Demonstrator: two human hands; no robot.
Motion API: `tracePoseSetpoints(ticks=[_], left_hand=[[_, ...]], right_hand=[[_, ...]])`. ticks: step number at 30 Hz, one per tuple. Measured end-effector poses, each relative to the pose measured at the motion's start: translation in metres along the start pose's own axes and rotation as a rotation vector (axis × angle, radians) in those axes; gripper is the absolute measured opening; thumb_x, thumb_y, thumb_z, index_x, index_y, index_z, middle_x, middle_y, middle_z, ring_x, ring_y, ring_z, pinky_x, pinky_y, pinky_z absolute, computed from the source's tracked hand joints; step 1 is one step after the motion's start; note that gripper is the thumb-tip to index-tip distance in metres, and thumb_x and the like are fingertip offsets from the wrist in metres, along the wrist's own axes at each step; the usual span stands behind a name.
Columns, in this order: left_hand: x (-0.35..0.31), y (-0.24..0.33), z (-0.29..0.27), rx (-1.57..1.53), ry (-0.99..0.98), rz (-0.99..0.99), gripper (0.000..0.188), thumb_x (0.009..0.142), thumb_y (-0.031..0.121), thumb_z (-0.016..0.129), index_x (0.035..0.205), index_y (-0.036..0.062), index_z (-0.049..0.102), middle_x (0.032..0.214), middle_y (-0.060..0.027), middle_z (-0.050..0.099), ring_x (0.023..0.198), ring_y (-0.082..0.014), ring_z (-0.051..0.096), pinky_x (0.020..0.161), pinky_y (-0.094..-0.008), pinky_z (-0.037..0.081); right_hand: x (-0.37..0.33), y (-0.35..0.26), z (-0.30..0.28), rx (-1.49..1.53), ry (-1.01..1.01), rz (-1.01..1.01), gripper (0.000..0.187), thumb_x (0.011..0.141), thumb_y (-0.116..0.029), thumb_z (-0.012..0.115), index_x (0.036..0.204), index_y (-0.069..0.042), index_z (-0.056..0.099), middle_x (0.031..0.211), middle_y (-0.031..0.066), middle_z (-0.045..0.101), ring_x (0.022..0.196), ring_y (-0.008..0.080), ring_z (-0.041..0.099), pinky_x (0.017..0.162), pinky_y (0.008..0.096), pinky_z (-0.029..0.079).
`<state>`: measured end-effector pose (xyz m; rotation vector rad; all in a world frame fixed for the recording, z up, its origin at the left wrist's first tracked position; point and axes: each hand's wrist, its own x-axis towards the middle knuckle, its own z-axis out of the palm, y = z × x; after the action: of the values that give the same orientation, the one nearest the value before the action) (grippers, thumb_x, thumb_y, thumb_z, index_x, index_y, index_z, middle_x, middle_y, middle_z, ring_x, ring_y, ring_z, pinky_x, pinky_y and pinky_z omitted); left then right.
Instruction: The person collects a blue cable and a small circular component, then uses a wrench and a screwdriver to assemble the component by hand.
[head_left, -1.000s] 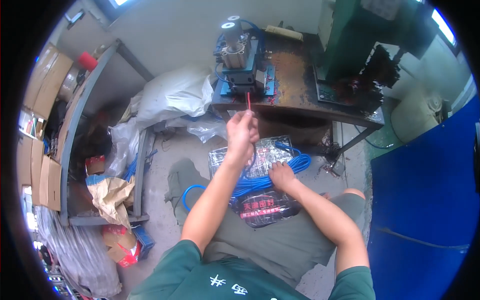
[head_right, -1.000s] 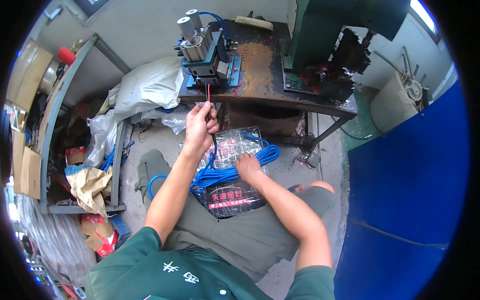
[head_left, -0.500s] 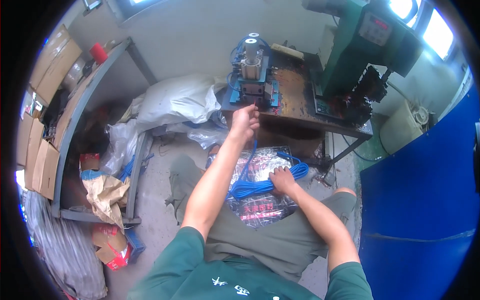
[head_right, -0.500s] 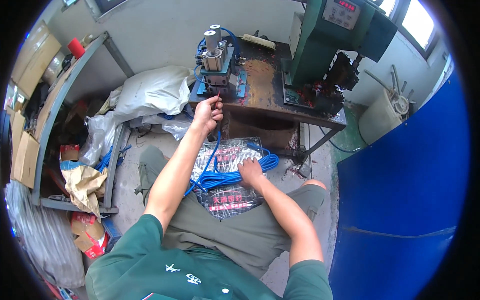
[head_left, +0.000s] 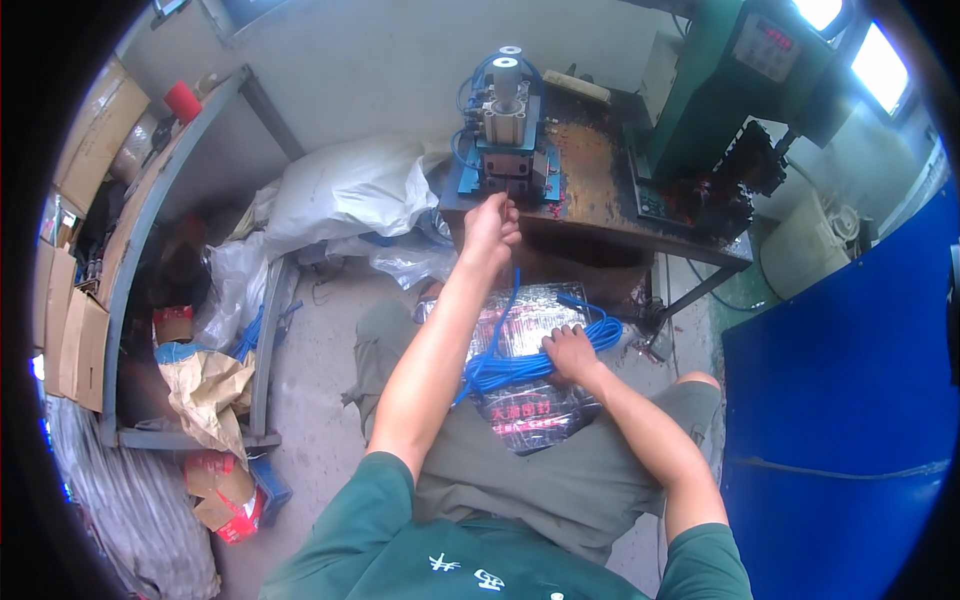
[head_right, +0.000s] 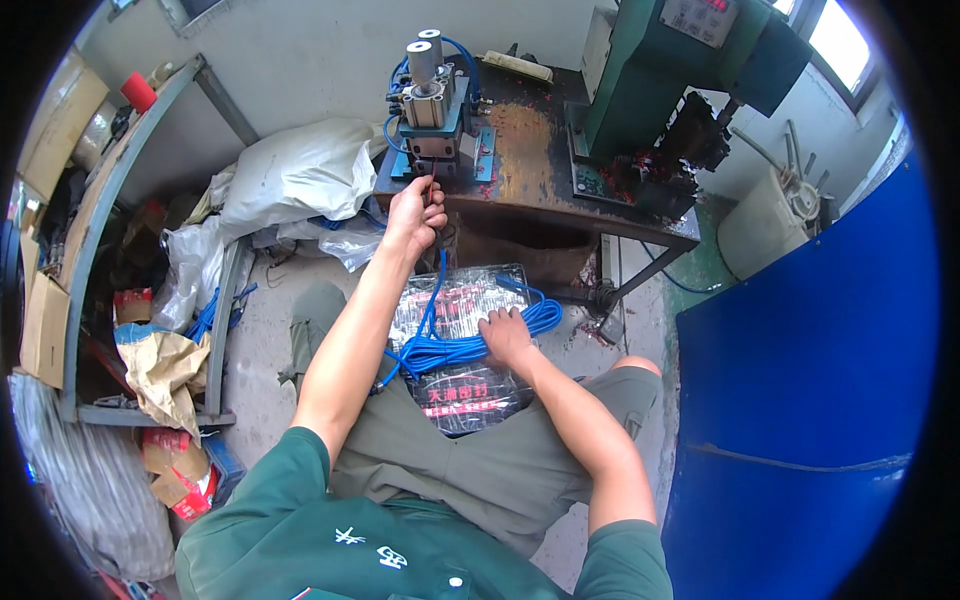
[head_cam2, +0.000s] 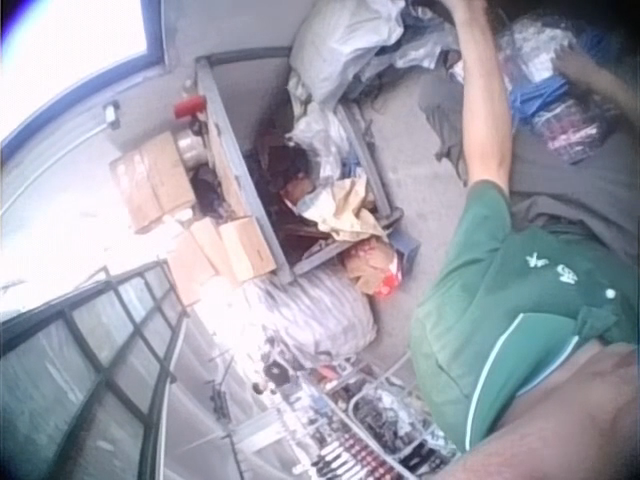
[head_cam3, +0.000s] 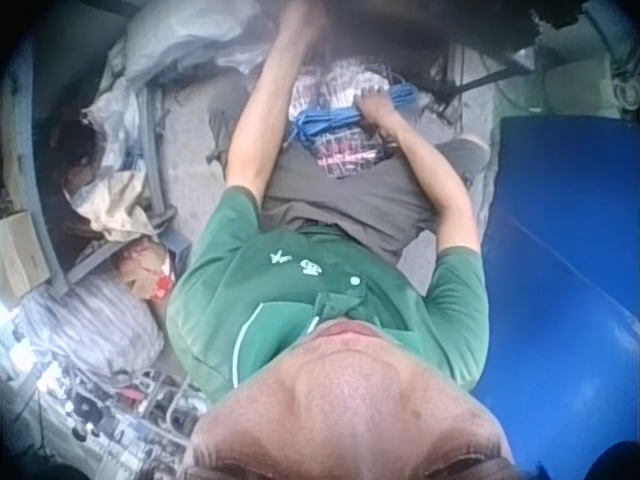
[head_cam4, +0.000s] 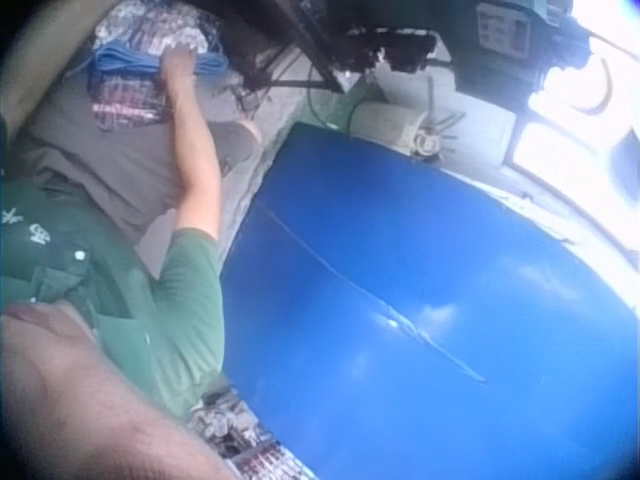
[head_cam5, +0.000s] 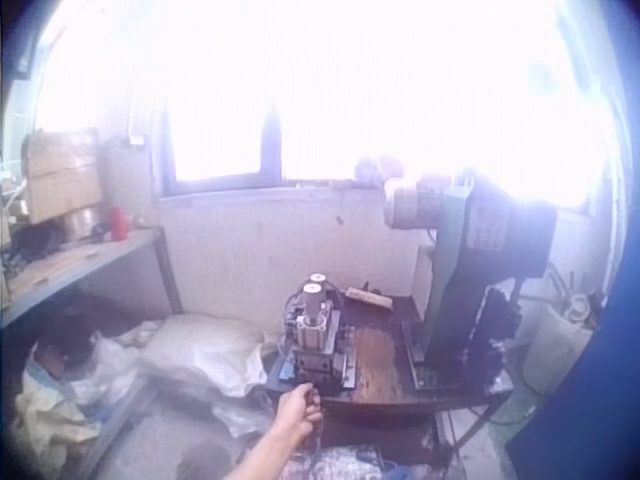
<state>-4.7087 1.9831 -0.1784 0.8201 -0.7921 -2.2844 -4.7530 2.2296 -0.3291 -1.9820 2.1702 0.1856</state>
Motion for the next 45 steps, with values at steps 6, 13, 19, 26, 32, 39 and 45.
tracePoseSetpoints(ticks=[6,13,19,26,32,39,45], left_hand=[[-0.003,0.0,0.016,0.098,0.154,0.11,0.02,0.096,0.019,0.058,0.083,0.0047,0.056,0.065,-0.0041,0.054,0.045,-0.0092,0.038,0.039,-0.0245,0.028],[-0.003,0.001,0.021,0.137,0.206,0.157,0.02,0.095,0.018,0.058,0.081,0.0034,0.056,0.064,-0.0043,0.054,0.044,-0.0087,0.038,0.039,-0.0241,0.028],[-0.006,-0.004,0.025,0.223,0.243,0.265,0.02,0.096,0.014,0.057,0.081,0.0013,0.056,0.064,-0.0053,0.055,0.042,-0.0088,0.038,0.038,-0.0242,0.027],[-0.003,-0.013,0.024,0.23,0.244,0.318,0.023,0.098,0.015,0.057,0.082,-0.001,0.058,0.064,-0.0065,0.057,0.044,-0.0098,0.042,0.038,-0.0249,0.03],[0.0,-0.017,0.025,0.229,0.273,0.346,0.023,0.099,0.016,0.056,0.083,-0.0006,0.058,0.064,-0.0059,0.056,0.043,-0.01,0.042,0.037,-0.025,0.03],[0.001,-0.024,0.023,0.222,0.261,0.395,0.023,0.099,0.015,0.056,0.081,0.0006,0.055,0.061,-0.0047,0.052,0.04,-0.0088,0.038,0.035,-0.0249,0.028],[-0.001,-0.021,0.023,0.211,0.249,0.386,0.025,0.1,0.017,0.057,0.081,0.0019,0.055,0.062,-0.0035,0.052,0.04,-0.0084,0.038,0.035,-0.0245,0.028]], right_hand=[[-0.001,0.0,-0.001,0.006,0.008,0.003,0.069,0.067,-0.041,0.088,0.123,-0.009,0.063,0.121,0.0137,0.065,0.12,0.0315,0.057,0.107,0.0488,0.04],[0.0,0.003,0.004,0.01,0.021,0.01,0.07,0.066,-0.041,0.089,0.123,-0.009,0.064,0.119,0.0132,0.065,0.119,0.0314,0.058,0.108,0.0492,0.039],[0.002,0.003,0.001,0.022,-0.016,0.013,0.071,0.066,-0.04,0.089,0.124,-0.01,0.063,0.12,0.0133,0.065,0.12,0.0312,0.057,0.108,0.0488,0.039],[0.002,0.005,0.001,0.042,-0.034,0.017,0.069,0.067,-0.038,0.089,0.124,-0.01,0.063,0.121,0.0133,0.065,0.12,0.0308,0.057,0.107,0.0482,0.04],[-0.002,0.005,-0.001,0.011,-0.007,0.028,0.068,0.067,-0.038,0.089,0.123,-0.01,0.063,0.119,0.012,0.065,0.119,0.0291,0.058,0.105,0.0459,0.04],[-0.007,0.005,-0.001,0.026,0.005,0.043,0.067,0.068,-0.039,0.088,0.123,-0.01,0.064,0.12,0.0118,0.065,0.119,0.0287,0.058,0.106,0.0455,0.04],[-0.005,0.006,0.007,0.018,0.062,0.021,0.06,0.067,-0.038,0.088,0.116,-0.01,0.064,0.116,0.014,0.066,0.115,0.0321,0.06,0.102,0.0493,0.042]])
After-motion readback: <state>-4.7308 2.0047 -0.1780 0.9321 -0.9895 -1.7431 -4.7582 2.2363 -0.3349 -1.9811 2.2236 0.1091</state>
